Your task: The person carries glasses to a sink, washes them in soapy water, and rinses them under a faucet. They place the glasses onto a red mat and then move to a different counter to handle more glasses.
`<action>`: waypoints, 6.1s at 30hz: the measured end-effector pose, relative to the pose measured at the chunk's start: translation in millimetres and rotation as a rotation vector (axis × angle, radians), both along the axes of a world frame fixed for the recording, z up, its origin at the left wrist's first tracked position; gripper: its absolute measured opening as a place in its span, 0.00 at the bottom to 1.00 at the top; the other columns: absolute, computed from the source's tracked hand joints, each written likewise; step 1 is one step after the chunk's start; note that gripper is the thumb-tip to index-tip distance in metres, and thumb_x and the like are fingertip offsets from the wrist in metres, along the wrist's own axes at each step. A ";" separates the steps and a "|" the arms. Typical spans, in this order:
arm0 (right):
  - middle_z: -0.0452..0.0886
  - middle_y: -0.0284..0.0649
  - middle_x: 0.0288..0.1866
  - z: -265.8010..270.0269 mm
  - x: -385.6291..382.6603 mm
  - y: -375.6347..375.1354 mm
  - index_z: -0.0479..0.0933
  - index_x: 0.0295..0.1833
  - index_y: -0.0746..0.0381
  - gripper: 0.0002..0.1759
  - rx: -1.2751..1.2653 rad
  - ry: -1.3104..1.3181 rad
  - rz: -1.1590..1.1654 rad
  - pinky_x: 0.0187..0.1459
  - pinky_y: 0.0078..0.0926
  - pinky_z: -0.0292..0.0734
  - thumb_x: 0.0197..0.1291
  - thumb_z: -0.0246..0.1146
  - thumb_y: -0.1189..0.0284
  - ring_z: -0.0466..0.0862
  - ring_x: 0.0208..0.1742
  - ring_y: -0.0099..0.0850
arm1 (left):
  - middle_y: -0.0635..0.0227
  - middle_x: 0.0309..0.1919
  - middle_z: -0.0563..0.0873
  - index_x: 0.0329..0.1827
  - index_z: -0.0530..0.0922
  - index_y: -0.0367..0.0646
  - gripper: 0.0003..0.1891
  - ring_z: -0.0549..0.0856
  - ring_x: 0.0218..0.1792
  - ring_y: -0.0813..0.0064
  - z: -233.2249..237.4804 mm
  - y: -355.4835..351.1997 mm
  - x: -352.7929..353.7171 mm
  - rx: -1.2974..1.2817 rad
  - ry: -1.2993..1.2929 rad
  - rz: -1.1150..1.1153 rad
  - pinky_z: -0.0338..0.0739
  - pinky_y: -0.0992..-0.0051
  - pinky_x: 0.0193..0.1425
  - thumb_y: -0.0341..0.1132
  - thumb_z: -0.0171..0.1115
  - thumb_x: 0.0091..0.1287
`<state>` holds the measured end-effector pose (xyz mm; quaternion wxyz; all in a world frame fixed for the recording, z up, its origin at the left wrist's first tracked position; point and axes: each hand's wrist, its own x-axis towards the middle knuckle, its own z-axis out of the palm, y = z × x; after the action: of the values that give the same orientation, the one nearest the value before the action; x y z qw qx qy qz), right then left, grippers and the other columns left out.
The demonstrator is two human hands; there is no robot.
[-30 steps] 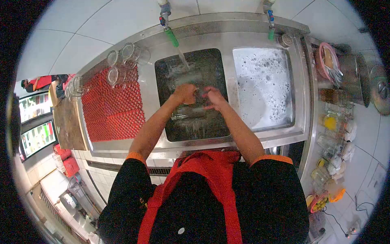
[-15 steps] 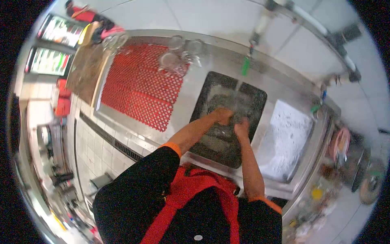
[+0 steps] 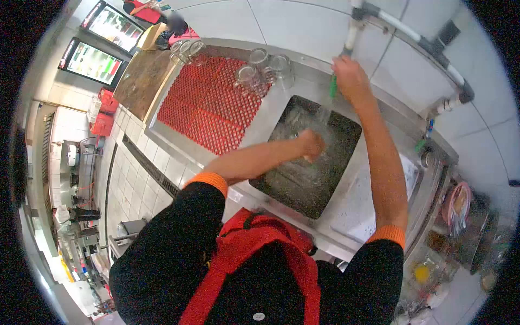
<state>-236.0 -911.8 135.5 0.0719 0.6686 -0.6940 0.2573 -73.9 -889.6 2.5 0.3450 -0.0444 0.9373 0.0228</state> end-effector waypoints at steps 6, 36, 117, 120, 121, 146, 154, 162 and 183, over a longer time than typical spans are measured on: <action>0.81 0.46 0.43 -12.3 -16.8 -18.6 0.79 0.43 0.60 0.17 0.062 -0.091 -0.134 0.49 0.41 0.74 0.58 0.60 0.58 0.79 0.49 0.46 | 0.64 0.40 0.87 0.40 0.85 0.46 0.13 0.86 0.41 0.64 80.1 7.4 9.9 -0.223 0.093 -0.123 0.80 0.67 0.40 0.38 0.67 0.51; 0.83 0.39 0.30 -13.0 156.2 75.4 0.79 0.38 0.64 0.16 0.348 -1.008 0.304 0.26 0.32 0.77 0.55 0.65 0.61 0.81 0.22 0.28 | 0.58 0.34 0.87 0.34 0.84 0.44 0.07 0.87 0.38 0.61 181.4 -41.7 193.5 -0.423 0.044 0.197 0.82 0.63 0.39 0.34 0.60 0.57; 0.63 0.54 0.64 -21.5 379.6 -247.5 0.62 0.66 0.63 0.38 0.187 -0.401 -0.213 0.63 0.46 0.65 0.43 0.60 0.81 0.67 0.60 0.59 | 0.59 0.57 0.73 0.62 0.65 0.44 0.40 0.74 0.57 0.57 107.9 -465.5 305.1 0.124 1.110 0.241 0.66 0.58 0.61 0.40 0.76 0.45; 0.63 0.48 0.67 -46.8 421.8 -228.8 0.67 0.64 0.54 0.32 0.203 -0.312 0.125 0.61 0.49 0.67 0.48 0.59 0.77 0.67 0.62 0.56 | 0.61 0.52 0.76 0.58 0.66 0.37 0.30 0.76 0.52 0.63 75.8 -430.5 367.7 0.901 1.213 1.116 0.71 0.65 0.56 0.38 0.71 0.56; 0.64 0.46 0.68 -49.8 430.7 -229.6 0.68 0.63 0.49 0.30 0.183 -0.158 0.233 0.61 0.49 0.69 0.51 0.59 0.74 0.67 0.63 0.55 | 0.63 0.54 0.75 0.59 0.66 0.39 0.28 0.76 0.53 0.65 51.4 -413.2 393.5 0.833 1.189 1.313 0.71 0.64 0.56 0.43 0.65 0.62; 0.78 0.35 0.55 -20.5 265.1 -254.8 0.72 0.60 0.54 0.46 0.413 0.143 -0.211 0.55 0.43 0.61 0.28 0.72 0.51 0.72 0.57 0.38 | 0.62 0.66 0.61 0.68 0.56 0.45 0.39 0.61 0.65 0.48 20.3 -303.5 259.0 1.702 0.835 1.529 0.67 0.51 0.60 0.64 0.52 0.64; 0.70 0.35 0.64 -22.5 224.0 -239.9 0.70 0.63 0.43 0.44 0.457 -0.089 -0.237 0.59 0.60 0.60 0.32 0.72 0.54 0.66 0.62 0.46 | 0.68 0.44 0.76 0.45 0.70 0.43 0.11 0.78 0.46 0.69 -23.0 -298.5 219.1 2.007 1.206 1.558 0.74 0.67 0.56 0.39 0.59 0.68; 0.69 0.41 0.62 -18.1 152.4 -215.3 0.64 0.66 0.40 0.49 0.789 0.029 -0.391 0.54 0.51 0.74 0.33 0.74 0.71 0.69 0.62 0.50 | 0.66 0.48 0.74 0.45 0.70 0.42 0.09 0.76 0.52 0.64 -20.6 -305.6 203.2 1.920 1.211 1.597 0.71 0.62 0.62 0.35 0.58 0.69; 0.72 0.49 0.56 -73.0 128.2 -149.0 0.72 0.58 0.62 0.38 0.119 -0.425 -0.380 0.54 0.38 0.75 0.34 0.71 0.68 0.76 0.55 0.48 | 0.54 0.58 0.70 0.62 0.64 0.35 0.27 0.68 0.62 0.52 0.9 -321.0 183.2 1.938 1.101 1.611 0.64 0.54 0.68 0.46 0.56 0.69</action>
<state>-107.9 -1060.8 62.5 -0.0676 0.4608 -0.8202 0.3322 109.2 -1210.7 3.4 -0.2833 -0.2998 0.2765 0.8680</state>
